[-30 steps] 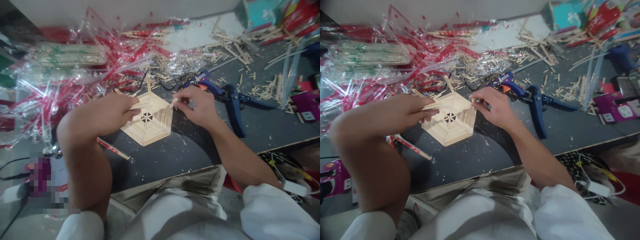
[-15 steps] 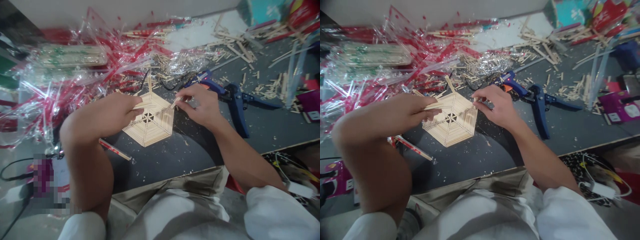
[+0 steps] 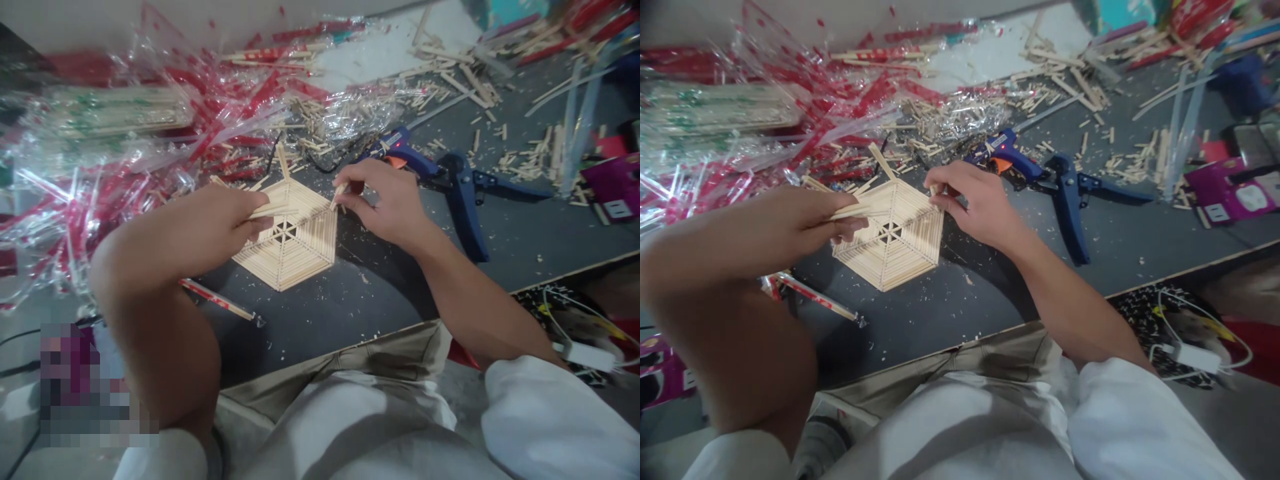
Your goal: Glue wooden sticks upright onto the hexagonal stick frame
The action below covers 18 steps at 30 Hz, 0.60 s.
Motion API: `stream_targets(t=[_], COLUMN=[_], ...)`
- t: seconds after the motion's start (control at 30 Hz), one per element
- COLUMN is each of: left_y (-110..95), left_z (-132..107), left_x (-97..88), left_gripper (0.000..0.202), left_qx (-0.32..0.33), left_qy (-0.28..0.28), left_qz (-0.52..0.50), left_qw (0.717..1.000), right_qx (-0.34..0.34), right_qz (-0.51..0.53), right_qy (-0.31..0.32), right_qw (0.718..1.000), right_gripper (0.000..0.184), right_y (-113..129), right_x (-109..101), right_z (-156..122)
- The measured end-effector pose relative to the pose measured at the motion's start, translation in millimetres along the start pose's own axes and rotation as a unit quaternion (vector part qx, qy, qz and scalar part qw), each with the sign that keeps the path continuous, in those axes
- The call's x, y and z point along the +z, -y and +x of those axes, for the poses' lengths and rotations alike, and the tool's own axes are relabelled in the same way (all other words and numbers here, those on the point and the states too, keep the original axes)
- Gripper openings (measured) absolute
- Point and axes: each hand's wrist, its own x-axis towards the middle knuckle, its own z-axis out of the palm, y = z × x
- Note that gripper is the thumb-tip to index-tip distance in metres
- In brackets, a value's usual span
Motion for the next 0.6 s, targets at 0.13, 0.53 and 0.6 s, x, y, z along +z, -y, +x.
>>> stream_targets(t=[0.13, 0.53, 0.6], left_y=[-0.8, 3.4, 5.1], left_z=[0.2, 1.0, -0.3], left_x=[-0.6, 6.3, 6.5], left_gripper=[0.033, 0.027, 0.028], left_qx=[-0.004, 0.012, 0.023], left_qy=[-0.006, -0.026, -0.027], left_qz=[0.001, 0.001, 0.002], left_qw=[1.000, 1.000, 0.999], right_qx=[0.003, -0.005, -0.008], right_qz=[0.010, 0.010, 0.016], right_qy=[0.009, 0.041, 0.036], right_qw=[1.000, 0.999, 0.999], right_gripper=[0.014, 0.012, 0.012], right_y=[-2.5, 1.0, 0.5], right_x=[-4.6, -7.5, -7.0], right_z=[0.4, 0.5, 0.5])
